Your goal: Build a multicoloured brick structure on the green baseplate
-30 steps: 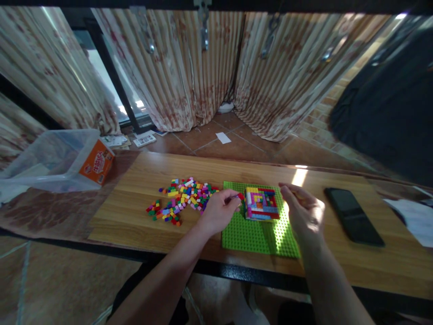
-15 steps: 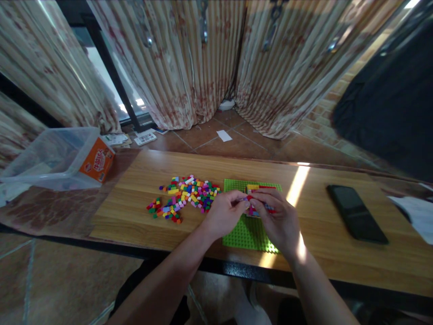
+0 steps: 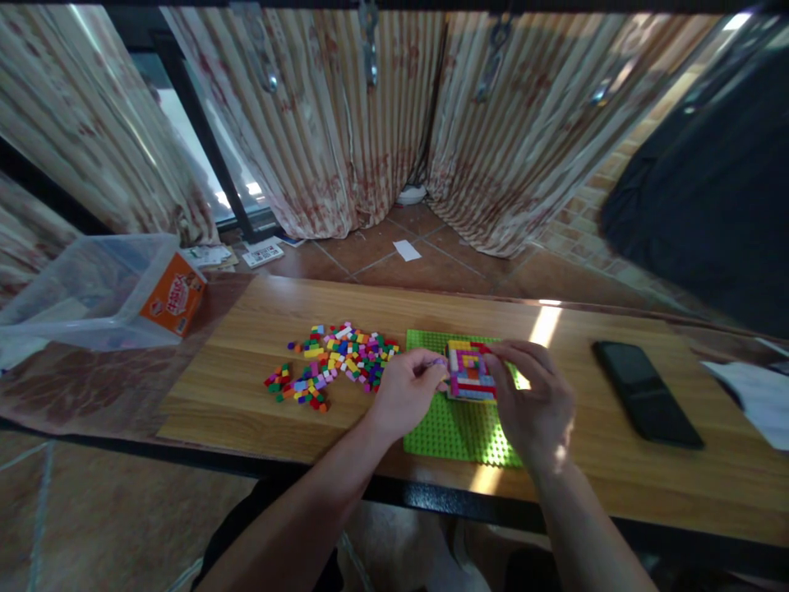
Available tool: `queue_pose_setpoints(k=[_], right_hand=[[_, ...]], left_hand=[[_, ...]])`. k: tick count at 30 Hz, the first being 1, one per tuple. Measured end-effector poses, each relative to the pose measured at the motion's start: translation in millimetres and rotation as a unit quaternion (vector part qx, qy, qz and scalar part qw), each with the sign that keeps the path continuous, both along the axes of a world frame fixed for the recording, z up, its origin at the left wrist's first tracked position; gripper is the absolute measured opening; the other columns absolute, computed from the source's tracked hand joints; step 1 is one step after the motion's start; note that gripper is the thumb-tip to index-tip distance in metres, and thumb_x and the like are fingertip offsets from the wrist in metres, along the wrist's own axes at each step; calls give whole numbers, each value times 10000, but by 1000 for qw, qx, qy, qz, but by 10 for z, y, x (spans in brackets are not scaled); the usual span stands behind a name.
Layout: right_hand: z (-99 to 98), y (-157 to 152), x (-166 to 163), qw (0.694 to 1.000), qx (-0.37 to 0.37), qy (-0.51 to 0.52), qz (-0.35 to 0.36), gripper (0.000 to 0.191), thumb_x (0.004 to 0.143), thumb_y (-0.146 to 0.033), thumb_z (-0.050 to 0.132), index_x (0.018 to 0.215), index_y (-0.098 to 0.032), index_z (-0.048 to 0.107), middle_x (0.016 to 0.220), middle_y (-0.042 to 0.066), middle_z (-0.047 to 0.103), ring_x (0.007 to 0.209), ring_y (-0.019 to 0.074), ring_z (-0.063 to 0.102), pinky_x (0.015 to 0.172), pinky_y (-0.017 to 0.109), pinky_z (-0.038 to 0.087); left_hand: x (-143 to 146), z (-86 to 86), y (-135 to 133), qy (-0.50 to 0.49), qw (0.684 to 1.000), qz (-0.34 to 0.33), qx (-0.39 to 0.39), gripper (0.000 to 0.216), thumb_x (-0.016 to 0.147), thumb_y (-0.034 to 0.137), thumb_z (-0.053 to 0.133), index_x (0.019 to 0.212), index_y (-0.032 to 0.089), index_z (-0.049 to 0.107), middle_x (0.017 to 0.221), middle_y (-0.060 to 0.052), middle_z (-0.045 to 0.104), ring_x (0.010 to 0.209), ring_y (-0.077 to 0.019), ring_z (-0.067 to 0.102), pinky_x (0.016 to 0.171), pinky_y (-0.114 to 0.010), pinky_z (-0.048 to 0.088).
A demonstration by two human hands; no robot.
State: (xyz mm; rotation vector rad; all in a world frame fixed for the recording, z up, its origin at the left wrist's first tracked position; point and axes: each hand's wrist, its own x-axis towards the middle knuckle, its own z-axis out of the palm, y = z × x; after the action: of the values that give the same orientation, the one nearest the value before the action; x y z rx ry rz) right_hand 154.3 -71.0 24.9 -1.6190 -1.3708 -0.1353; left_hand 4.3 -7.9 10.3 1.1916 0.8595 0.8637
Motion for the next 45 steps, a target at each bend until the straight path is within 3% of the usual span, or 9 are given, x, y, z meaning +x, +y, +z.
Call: queue_pose_setpoints(k=[3, 7, 16, 25, 34, 45], right_hand=[[-4, -29, 246, 997, -19, 33, -66, 193, 878, -386, 596, 861, -240, 721, 872, 37, 702, 757, 168, 645, 708, 338, 540], [-46, -61, 404, 996, -68, 26, -49, 228, 870, -408, 591, 847, -227, 727, 850, 45, 706, 724, 161, 638, 666, 315, 527], [-117, -77, 285, 986, -106, 127, -35, 240, 768, -435, 697, 753, -200, 744, 659, 25, 679, 539, 126, 565, 495, 264, 454], [-111, -46, 236, 986, -138, 51, -83, 292, 753, -495, 688, 696, -216, 752, 585, 12, 656, 473, 113, 513, 506, 284, 459], [-89, -41, 237, 982, -154, 85, -64, 336, 770, -515, 654, 748, -206, 784, 654, 42, 711, 509, 129, 572, 491, 269, 462], [-96, -18, 261, 974, -160, 132, -92, 328, 731, -470, 666, 738, -162, 777, 528, 31, 644, 452, 131, 546, 426, 247, 412]], left_hand=[[-53, -7, 85, 22, 1000, 12, 9, 70, 822, 154, 609, 825, 132, 675, 738, -11, 666, 617, -103, 635, 602, -209, 527], [-96, -3, 142, 32, 999, 12, 19, 78, 834, 160, 603, 828, 127, 674, 743, -11, 659, 614, -99, 634, 599, -205, 522], [-78, -27, 140, 54, 998, 1, 36, 84, 842, 149, 590, 853, 124, 669, 743, -6, 654, 603, -98, 635, 576, -196, 498], [-87, -53, 133, 59, 997, -3, 46, 86, 841, 161, 594, 866, 134, 672, 751, -12, 665, 642, -119, 655, 606, -217, 516], [-94, -48, 140, 62, 996, -6, 61, 83, 829, 139, 592, 867, 140, 666, 731, -2, 660, 607, -107, 638, 575, -204, 486], [-104, -64, 153, 67, 996, -4, 67, 81, 827, 141, 595, 865, 141, 667, 727, -5, 663, 606, -111, 644, 578, -208, 494]])
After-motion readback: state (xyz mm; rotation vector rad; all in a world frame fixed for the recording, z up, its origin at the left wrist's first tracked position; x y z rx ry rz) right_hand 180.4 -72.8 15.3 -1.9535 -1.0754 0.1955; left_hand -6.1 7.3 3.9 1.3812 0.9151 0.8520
